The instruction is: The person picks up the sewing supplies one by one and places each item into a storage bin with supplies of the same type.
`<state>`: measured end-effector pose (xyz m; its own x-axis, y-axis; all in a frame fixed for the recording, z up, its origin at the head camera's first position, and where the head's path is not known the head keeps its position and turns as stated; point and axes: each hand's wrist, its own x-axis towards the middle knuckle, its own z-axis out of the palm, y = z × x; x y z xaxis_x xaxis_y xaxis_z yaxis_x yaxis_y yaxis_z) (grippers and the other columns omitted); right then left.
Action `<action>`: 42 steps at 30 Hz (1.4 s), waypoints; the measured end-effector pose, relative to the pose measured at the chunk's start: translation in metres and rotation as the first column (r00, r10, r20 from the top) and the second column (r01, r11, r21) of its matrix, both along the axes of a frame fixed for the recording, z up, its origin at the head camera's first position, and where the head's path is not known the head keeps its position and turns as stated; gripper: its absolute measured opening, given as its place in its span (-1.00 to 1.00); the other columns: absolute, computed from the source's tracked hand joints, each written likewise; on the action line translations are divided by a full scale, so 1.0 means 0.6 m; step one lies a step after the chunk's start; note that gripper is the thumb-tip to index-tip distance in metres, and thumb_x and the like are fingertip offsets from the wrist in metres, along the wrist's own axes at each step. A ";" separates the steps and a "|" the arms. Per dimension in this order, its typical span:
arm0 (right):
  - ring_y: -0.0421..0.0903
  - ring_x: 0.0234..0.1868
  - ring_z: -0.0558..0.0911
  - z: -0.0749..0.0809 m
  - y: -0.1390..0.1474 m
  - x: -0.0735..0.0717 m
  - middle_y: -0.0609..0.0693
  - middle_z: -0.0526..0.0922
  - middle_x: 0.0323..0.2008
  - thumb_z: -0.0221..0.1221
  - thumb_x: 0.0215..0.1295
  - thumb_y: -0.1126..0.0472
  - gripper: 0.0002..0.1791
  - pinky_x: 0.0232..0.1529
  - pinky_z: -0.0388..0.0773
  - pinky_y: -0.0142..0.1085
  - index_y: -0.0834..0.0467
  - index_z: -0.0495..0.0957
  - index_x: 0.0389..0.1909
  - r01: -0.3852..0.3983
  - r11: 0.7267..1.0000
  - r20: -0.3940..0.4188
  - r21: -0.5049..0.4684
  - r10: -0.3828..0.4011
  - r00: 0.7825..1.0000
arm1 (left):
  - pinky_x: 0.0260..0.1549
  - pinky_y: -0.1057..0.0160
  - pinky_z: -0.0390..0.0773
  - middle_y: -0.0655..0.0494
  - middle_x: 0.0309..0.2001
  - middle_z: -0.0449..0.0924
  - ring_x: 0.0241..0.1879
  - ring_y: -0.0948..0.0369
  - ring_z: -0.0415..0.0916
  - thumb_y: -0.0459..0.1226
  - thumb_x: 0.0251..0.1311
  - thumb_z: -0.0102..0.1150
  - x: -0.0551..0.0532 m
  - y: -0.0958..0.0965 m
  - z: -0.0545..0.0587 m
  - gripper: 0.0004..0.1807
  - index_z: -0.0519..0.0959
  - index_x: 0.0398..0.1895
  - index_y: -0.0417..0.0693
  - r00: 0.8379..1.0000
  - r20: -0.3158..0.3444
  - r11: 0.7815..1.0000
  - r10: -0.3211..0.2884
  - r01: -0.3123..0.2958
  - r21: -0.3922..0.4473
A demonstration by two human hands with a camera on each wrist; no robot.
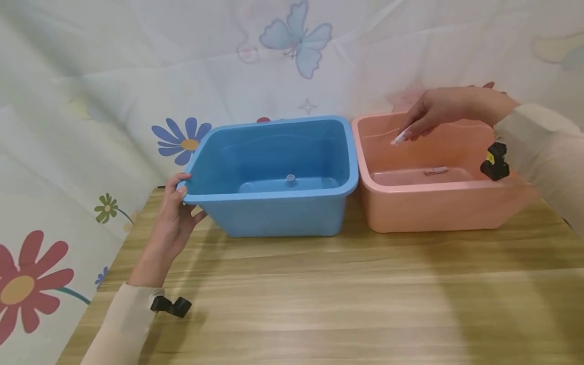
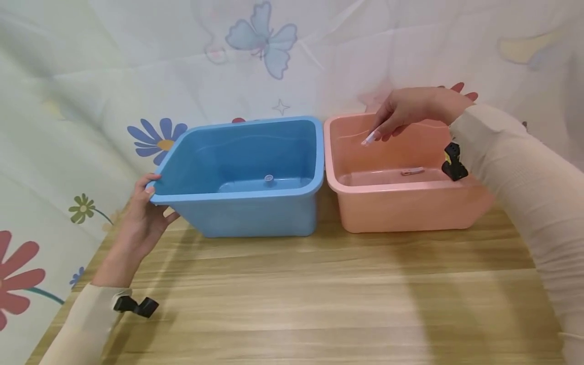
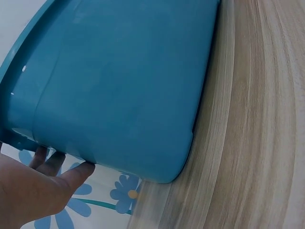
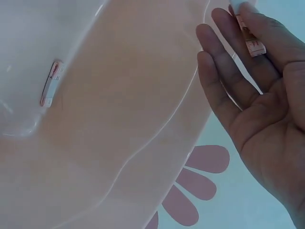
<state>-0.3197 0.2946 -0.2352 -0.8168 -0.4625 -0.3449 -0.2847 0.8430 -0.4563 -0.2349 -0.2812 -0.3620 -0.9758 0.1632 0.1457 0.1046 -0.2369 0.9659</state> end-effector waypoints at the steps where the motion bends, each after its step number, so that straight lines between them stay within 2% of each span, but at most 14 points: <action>1: -0.03 -0.02 0.67 0.001 0.000 0.000 0.07 0.74 -0.04 0.27 0.43 0.11 -0.63 0.03 0.63 -0.28 0.21 0.67 0.14 0.001 1.000 -0.001 0.006 -0.001 1.000 | 0.09 0.02 0.47 0.10 0.52 -0.08 0.43 -0.12 0.08 -0.10 0.48 -0.06 -0.001 0.001 0.000 -0.71 0.34 0.20 0.32 1.000 -0.002 1.000 0.004 -0.004 -0.001; 8: 0.15 0.15 0.62 0.009 0.001 -0.008 0.21 0.65 0.14 0.18 0.50 0.12 -0.57 0.17 0.55 0.01 0.29 0.56 0.24 -0.022 1.000 -0.033 0.009 0.022 0.999 | 0.07 0.04 0.49 0.10 0.52 -0.07 0.42 -0.11 0.08 -0.11 0.50 -0.08 -0.006 0.002 0.003 -0.73 0.33 0.20 0.31 1.000 -0.011 1.000 0.012 -0.012 0.000; 17: 0.18 0.16 0.57 0.030 -0.001 0.011 0.18 0.62 0.17 0.11 0.54 0.02 -0.58 0.18 0.54 0.05 0.18 0.58 0.23 0.043 0.999 -0.172 0.005 -0.041 0.984 | 0.13 -0.03 0.40 0.13 0.53 -0.13 0.44 -0.09 0.07 -0.08 0.50 -0.09 -0.008 0.002 0.003 -0.72 0.31 0.20 0.35 0.999 0.021 0.999 0.029 -0.028 -0.032; 21: 0.15 0.11 0.56 0.042 -0.006 0.043 0.17 0.60 0.18 0.07 0.54 -0.06 -0.55 0.04 0.63 -0.06 0.09 0.56 0.27 0.103 0.993 -0.231 0.051 -0.088 0.969 | 0.12 -0.06 0.38 0.13 0.53 -0.11 0.44 -0.10 0.07 -0.06 0.49 -0.06 -0.007 0.004 0.000 -0.72 0.32 0.20 0.36 0.999 0.013 0.998 0.049 -0.049 -0.048; 24: 0.18 0.11 0.58 0.041 -0.006 0.079 0.19 0.62 0.16 0.06 0.55 -0.05 -0.55 0.03 0.61 0.01 0.10 0.55 0.28 0.078 0.992 -0.306 0.102 -0.044 0.951 | 0.12 -0.06 0.38 0.13 0.53 -0.10 0.45 -0.11 0.06 -0.06 0.49 -0.06 -0.004 0.005 -0.004 -0.72 0.33 0.20 0.36 0.998 0.017 0.997 0.058 -0.057 -0.060; 27: 0.24 0.11 0.63 0.032 -0.001 0.127 0.20 0.65 0.15 0.09 0.55 0.00 -0.57 0.07 0.55 0.16 0.13 0.57 0.27 0.035 0.989 -0.414 0.142 0.028 0.910 | 0.13 -0.06 0.37 0.13 0.53 -0.11 0.45 -0.11 0.06 -0.05 0.50 -0.08 0.000 0.006 -0.006 -0.71 0.31 0.21 0.36 0.999 0.015 0.997 0.050 -0.049 -0.066; 28: 0.25 0.07 0.66 0.026 0.003 0.146 0.21 0.66 0.13 0.11 0.54 0.01 -0.57 0.05 0.54 0.19 0.14 0.57 0.26 0.030 0.989 -0.446 0.144 0.038 0.894 | 0.12 -0.05 0.38 0.13 0.53 -0.12 0.45 -0.11 0.06 -0.05 0.50 -0.09 -0.001 0.007 -0.005 -0.71 0.30 0.22 0.35 0.999 0.011 0.996 0.046 -0.046 -0.072; 30: 0.27 0.07 0.65 0.010 0.010 0.189 0.21 0.68 0.10 0.19 0.49 0.06 -0.61 0.03 0.51 0.21 0.15 0.61 0.21 0.014 0.994 -0.538 0.104 0.045 0.842 | 0.12 -0.04 0.39 0.12 0.54 -0.13 0.45 -0.12 0.06 -0.05 0.51 -0.10 -0.002 0.011 -0.003 -0.69 0.28 0.24 0.35 0.999 0.000 0.996 0.039 -0.039 -0.082; 31: 0.25 0.06 0.65 0.000 0.013 0.211 0.19 0.70 0.07 0.23 0.45 0.08 -0.63 0.04 0.49 0.21 0.15 0.63 0.17 0.002 0.997 -0.595 0.074 0.043 0.802 | 0.11 -0.02 0.40 0.12 0.54 -0.13 0.45 -0.12 0.05 -0.04 0.51 -0.09 -0.003 0.013 -0.002 -0.68 0.27 0.25 0.34 0.999 -0.005 0.995 0.036 -0.037 -0.090; 33: 0.24 0.07 0.62 -0.022 0.016 0.251 0.17 0.71 0.02 0.22 0.46 0.01 -0.62 0.23 0.44 0.05 0.18 0.65 0.10 -0.049 0.999 -0.716 0.005 0.038 0.697 | 0.09 0.00 0.43 0.11 0.54 -0.14 0.45 -0.13 0.06 -0.03 0.50 -0.09 -0.005 0.017 0.002 -0.66 0.26 0.27 0.34 0.999 -0.015 0.994 0.037 -0.039 -0.106; 35: 0.27 0.13 0.55 -0.046 0.015 0.290 0.22 0.69 0.02 0.13 0.51 -0.12 -0.52 0.41 0.27 -0.13 0.23 0.65 0.05 -0.114 0.993 -0.833 -0.025 0.043 0.552 | 0.07 0.03 0.45 0.12 0.54 -0.13 0.45 -0.13 0.07 -0.02 0.50 -0.08 -0.005 0.020 0.006 -0.64 0.26 0.30 0.33 0.999 -0.019 0.992 0.037 -0.039 -0.120; 38: 0.27 0.17 0.50 -0.076 0.007 0.344 0.28 0.63 0.09 -0.14 0.55 -0.32 -0.26 0.49 -0.04 -0.42 0.26 0.60 0.14 -0.136 0.990 -0.907 -0.028 0.032 0.419 | 0.06 0.10 0.48 0.09 0.55 -0.13 0.47 -0.16 0.07 -0.01 0.53 -0.12 -0.003 0.019 0.011 -0.56 0.22 0.41 0.34 0.999 -0.034 0.983 0.026 -0.032 -0.180; 40: 0.24 0.23 0.47 -0.092 0.001 0.374 0.29 0.60 0.14 -0.22 0.57 -0.33 -0.22 0.51 -0.03 -0.36 0.27 0.56 0.21 -0.123 0.992 -0.926 -0.034 0.015 0.378 | 0.06 0.17 0.50 0.05 0.57 -0.12 0.50 -0.18 0.05 0.00 0.57 -0.18 0.002 0.014 0.014 -0.49 0.15 0.52 0.36 0.998 -0.056 0.969 0.011 -0.025 -0.245; 42: 0.14 0.35 0.43 -0.106 -0.001 0.398 0.25 0.57 0.23 -0.19 0.58 -0.30 -0.25 0.51 -0.01 -0.34 0.27 0.54 0.26 -0.111 0.991 -0.932 -0.070 -0.025 0.362 | 0.09 0.22 0.51 0.03 0.59 -0.13 0.53 -0.20 0.01 0.05 0.58 -0.23 0.010 0.008 0.016 -0.42 0.02 0.60 0.42 0.997 -0.076 0.957 -0.008 -0.015 -0.290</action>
